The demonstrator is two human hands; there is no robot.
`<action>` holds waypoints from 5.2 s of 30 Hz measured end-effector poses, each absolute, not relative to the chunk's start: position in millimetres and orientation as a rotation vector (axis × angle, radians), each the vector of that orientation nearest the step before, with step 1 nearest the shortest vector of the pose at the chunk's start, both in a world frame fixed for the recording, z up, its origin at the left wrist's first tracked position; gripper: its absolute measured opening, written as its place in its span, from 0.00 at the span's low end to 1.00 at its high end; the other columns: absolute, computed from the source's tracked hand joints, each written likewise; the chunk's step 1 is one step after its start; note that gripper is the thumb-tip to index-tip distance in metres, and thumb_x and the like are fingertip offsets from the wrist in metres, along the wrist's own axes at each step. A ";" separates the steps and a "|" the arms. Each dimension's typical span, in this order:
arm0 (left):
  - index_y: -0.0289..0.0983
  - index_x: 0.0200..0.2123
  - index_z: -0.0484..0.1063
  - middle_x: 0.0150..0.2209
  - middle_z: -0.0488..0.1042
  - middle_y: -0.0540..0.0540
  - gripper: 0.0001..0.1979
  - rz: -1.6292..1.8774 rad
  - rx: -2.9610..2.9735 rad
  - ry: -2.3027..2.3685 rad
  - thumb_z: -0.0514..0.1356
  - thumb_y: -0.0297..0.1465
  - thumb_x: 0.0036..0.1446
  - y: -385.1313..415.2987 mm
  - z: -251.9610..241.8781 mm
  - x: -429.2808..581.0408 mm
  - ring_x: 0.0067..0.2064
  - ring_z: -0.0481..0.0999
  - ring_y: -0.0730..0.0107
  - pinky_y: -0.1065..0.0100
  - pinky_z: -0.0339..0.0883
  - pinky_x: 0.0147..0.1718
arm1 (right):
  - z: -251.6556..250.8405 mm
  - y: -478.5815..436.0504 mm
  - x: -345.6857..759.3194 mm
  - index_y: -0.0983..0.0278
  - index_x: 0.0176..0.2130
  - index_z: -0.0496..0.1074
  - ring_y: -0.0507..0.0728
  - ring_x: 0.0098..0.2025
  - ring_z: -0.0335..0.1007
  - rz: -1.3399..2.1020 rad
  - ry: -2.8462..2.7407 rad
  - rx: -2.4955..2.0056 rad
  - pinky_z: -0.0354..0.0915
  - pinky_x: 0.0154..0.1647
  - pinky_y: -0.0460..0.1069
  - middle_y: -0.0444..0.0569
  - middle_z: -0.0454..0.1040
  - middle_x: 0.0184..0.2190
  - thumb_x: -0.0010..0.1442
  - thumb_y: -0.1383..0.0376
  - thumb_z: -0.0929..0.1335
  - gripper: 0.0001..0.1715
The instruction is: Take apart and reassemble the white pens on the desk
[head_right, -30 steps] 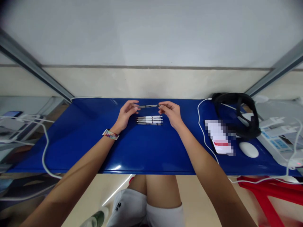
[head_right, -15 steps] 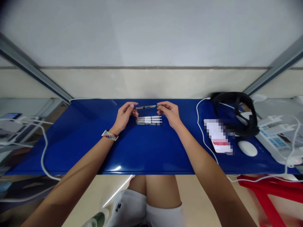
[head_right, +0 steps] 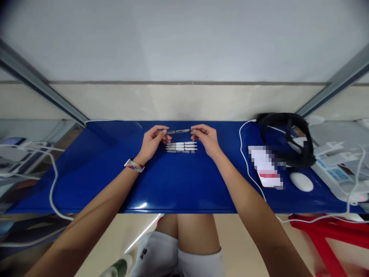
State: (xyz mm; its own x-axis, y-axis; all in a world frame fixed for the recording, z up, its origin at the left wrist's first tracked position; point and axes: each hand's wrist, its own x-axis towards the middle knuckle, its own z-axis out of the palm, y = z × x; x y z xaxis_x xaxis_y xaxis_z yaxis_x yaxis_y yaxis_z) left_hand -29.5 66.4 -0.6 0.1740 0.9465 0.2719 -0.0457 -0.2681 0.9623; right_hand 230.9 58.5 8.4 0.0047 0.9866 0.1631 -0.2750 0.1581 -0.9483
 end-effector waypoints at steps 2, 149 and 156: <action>0.38 0.51 0.79 0.35 0.86 0.44 0.19 1.291 1.470 0.911 0.70 0.46 0.68 66.7 -1.0 -29.8 0.33 0.85 0.67 0.67 0.76 0.33 | 8.4 58.3 230.7 0.59 0.39 0.86 0.55 0.30 0.78 1.220 -1.096 -0.890 0.74 0.36 0.53 0.47 0.84 0.31 0.51 0.57 0.84 0.16; 0.40 0.44 0.82 0.39 0.87 0.45 0.15 1.380 1.406 0.959 0.76 0.41 0.59 64.4 4.1 -26.5 0.34 0.86 0.68 0.68 0.75 0.33 | 13.6 55.1 226.3 0.62 0.49 0.79 0.56 0.47 0.89 1.727 -0.574 -0.615 0.85 0.49 0.48 0.49 0.89 0.41 0.70 0.67 0.69 0.09; 0.40 0.44 0.82 0.39 0.87 0.45 0.15 1.373 1.413 0.950 0.76 0.41 0.59 65.5 3.2 -27.0 0.34 0.86 0.67 0.67 0.76 0.33 | 8.8 57.0 227.2 0.62 0.48 0.79 0.55 0.47 0.89 1.711 -0.593 -0.607 0.85 0.48 0.47 0.49 0.89 0.41 0.68 0.68 0.71 0.09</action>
State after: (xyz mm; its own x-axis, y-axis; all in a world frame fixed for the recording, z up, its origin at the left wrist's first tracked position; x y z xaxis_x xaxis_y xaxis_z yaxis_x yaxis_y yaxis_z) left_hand -27.0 65.5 3.2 0.0800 0.9550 0.2858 -0.0691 -0.2807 0.9573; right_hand 227.2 57.0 8.8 -0.1976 0.9765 -0.0865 -0.7136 -0.2037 -0.6703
